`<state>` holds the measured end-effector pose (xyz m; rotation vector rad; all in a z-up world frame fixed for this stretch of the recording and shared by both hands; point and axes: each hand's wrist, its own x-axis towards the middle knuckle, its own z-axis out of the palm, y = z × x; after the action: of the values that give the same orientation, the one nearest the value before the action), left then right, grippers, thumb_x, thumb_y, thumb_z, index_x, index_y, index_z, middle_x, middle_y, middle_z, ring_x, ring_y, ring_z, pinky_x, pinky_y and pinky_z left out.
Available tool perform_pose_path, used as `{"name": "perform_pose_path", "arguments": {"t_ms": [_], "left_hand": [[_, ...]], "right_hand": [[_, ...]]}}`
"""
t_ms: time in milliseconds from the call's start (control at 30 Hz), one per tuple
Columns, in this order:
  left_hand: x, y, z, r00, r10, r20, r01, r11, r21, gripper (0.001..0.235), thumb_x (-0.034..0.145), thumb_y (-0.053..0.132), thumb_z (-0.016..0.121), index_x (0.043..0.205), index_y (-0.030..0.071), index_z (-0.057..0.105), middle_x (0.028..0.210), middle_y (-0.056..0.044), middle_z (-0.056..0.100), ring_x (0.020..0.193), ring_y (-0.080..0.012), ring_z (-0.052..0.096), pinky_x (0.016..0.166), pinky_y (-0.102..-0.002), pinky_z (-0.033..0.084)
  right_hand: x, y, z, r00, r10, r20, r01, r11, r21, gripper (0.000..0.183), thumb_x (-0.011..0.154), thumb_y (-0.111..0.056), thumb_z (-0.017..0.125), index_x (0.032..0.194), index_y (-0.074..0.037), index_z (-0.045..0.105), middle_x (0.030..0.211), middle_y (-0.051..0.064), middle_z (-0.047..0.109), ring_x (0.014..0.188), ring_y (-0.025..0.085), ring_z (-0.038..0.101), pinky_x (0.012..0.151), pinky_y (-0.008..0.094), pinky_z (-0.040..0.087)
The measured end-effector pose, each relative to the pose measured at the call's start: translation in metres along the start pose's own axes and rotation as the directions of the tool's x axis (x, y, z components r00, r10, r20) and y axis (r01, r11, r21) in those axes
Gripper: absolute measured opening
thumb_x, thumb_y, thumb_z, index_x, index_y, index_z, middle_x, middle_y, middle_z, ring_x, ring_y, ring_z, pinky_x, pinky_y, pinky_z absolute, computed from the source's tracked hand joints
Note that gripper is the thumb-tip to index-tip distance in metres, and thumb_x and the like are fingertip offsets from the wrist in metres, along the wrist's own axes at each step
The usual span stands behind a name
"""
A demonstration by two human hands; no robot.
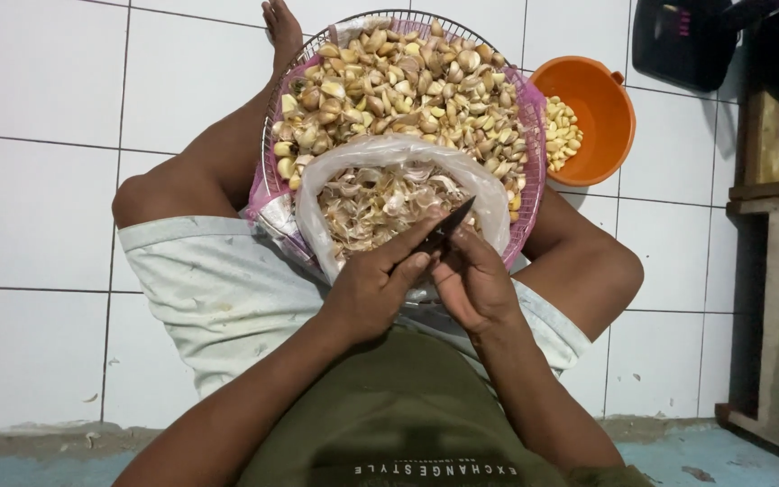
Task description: The person sits on the floor and peels garlic cloves using a small knife. They pick cloves from a large basket, peel the skin, and place the peeled cloves into an orange bowl while discarding the skins into a plastic bag.
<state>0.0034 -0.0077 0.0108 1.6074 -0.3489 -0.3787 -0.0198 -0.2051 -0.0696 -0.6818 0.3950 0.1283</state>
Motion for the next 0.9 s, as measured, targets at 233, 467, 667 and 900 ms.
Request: {"name": "perform_pose_path", "arguments": {"t_ms": [233, 467, 667, 900], "left_hand": [[-0.002, 0.002, 0.0, 0.999, 0.043, 0.017, -0.041, 0.993, -0.113, 0.042, 0.106, 0.022, 0.054, 0.147, 0.012, 0.057, 0.146, -0.017, 0.059, 0.137, -0.0365, 0.052, 0.111, -0.05, 0.045], [-0.009, 0.01, 0.003, 1.0, 0.02, -0.019, -0.02, 0.999, -0.03, 0.041, 0.106, 0.022, 0.054, 0.146, 0.012, 0.058, 0.141, -0.019, 0.063, 0.13, -0.0418, 0.057, 0.109, -0.052, 0.046], [-0.01, 0.018, -0.004, 1.0, -0.011, -0.029, 0.013, 0.997, 0.072, 0.042, 0.104, 0.026, 0.055, 0.144, 0.017, 0.06, 0.133, -0.02, 0.068, 0.122, -0.0434, 0.063, 0.099, -0.053, 0.053], [-0.002, 0.028, -0.021, 0.993, -0.103, -0.053, 0.106, 0.992, 0.061, 0.05, 0.105, 0.03, 0.046, 0.154, 0.016, 0.047, 0.137, -0.03, 0.061, 0.122, -0.0524, 0.059, 0.097, -0.059, 0.05]], "right_hand": [[-0.012, -0.002, 0.025, 0.984, -0.164, 0.069, 0.173, 0.973, -0.15, 0.046, 0.096, 0.0, 0.064, 0.14, 0.006, 0.054, 0.116, 0.019, 0.07, 0.099, 0.026, 0.071, 0.086, 0.035, 0.061], [-0.025, -0.004, 0.043, 0.954, -0.287, -0.086, 0.236, 0.897, -0.373, 0.014, 0.092, 0.002, 0.072, 0.103, 0.01, 0.067, 0.089, 0.02, 0.07, 0.076, 0.025, 0.07, 0.067, 0.034, 0.059], [-0.025, -0.001, 0.028, 0.963, -0.257, -0.077, 0.206, 0.891, -0.404, 0.023, 0.083, 0.008, 0.074, 0.106, 0.01, 0.069, 0.089, 0.019, 0.068, 0.077, 0.025, 0.07, 0.064, 0.03, 0.058], [-0.022, -0.003, 0.034, 0.987, -0.127, -0.103, 0.113, 0.985, -0.128, 0.029, 0.084, 0.01, 0.068, 0.112, 0.005, 0.065, 0.101, 0.02, 0.066, 0.088, 0.027, 0.071, 0.075, 0.03, 0.06]]}}
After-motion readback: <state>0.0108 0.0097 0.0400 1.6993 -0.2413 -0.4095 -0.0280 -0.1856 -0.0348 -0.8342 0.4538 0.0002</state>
